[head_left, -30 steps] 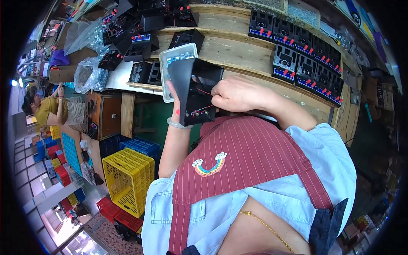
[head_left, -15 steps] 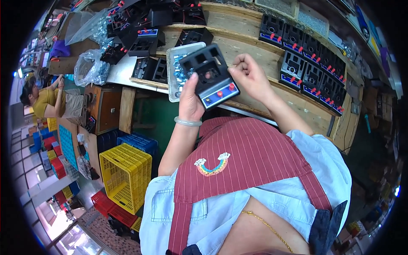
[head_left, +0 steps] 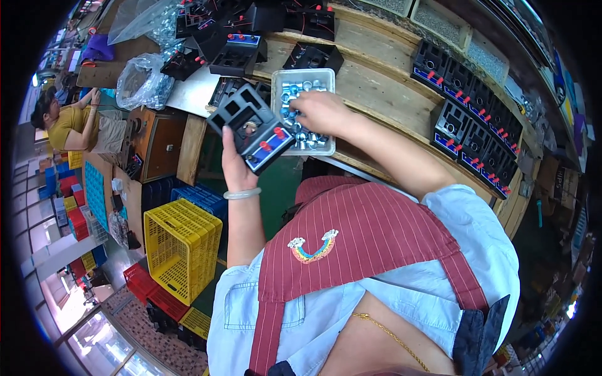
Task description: The person is assembling electronic components by inserting small metal pins into plastic housings.
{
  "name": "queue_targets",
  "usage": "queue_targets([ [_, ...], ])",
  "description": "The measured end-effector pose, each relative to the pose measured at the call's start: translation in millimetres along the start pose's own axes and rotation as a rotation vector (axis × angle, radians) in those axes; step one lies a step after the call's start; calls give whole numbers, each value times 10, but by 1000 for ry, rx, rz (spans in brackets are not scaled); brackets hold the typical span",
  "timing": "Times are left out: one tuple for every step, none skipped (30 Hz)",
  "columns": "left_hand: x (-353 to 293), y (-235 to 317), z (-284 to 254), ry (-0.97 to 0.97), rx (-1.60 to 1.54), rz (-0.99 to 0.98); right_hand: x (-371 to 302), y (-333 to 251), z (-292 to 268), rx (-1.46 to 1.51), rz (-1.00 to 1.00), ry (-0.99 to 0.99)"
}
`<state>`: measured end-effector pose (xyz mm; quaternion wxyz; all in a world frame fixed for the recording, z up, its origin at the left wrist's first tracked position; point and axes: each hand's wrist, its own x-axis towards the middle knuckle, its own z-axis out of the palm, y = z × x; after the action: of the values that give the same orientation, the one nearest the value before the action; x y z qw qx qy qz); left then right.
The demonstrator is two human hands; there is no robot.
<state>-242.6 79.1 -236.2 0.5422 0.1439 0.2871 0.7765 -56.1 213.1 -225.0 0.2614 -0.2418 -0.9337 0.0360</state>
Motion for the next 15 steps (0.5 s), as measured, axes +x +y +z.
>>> queue_targets([
  [-60, 71, 114, 23, -20, 1, 32, 96, 162, -85, -5, -114],
  [-23, 81, -27, 35, -2, 23, 68, 119, 235, -84, 13, -150],
  [24, 82, -162, 44, 17, 41, 75, 155, 292, -87, 36, -185],
  [-23, 32, -110, 62, 102, 62, 44, 165, 251, -87, 30, -198],
  [-102, -11, -17, 81, 188, 85, -4, 150, 122, 285, 169, -207],
  [-127, -43, 11, 106, 212, 66, -59, 157, 2, 654, 314, -211],
  [-130, -84, 19, 103, 206, 62, -138, 183, -124, 901, 380, -190],
  [-95, -122, 5, 65, 206, 35, -174, 127, -283, 1069, 434, -189],
  [-65, -153, 6, 26, 207, 8, -223, 29, -423, 1237, 487, -184],
  [-49, -214, 63, 9, 229, -12, -294, -50, -496, 1234, 435, -108],
  [-69, -262, 208, 5, 249, -28, -346, -131, -524, 1231, 385, -32],
  [-65, -313, 290, -53, 265, -54, -375, -192, -556, 1076, 286, 50],
  [-62, -358, 354, -110, 282, -80, -356, -274, -684, 741, 165, 134],
  [-56, -409, 410, -119, 292, -108, -350, -303, -708, 526, 53, 212],
  [-82, -446, 494, -132, 293, -105, -345, -328, -715, 308, -55, 286],
])
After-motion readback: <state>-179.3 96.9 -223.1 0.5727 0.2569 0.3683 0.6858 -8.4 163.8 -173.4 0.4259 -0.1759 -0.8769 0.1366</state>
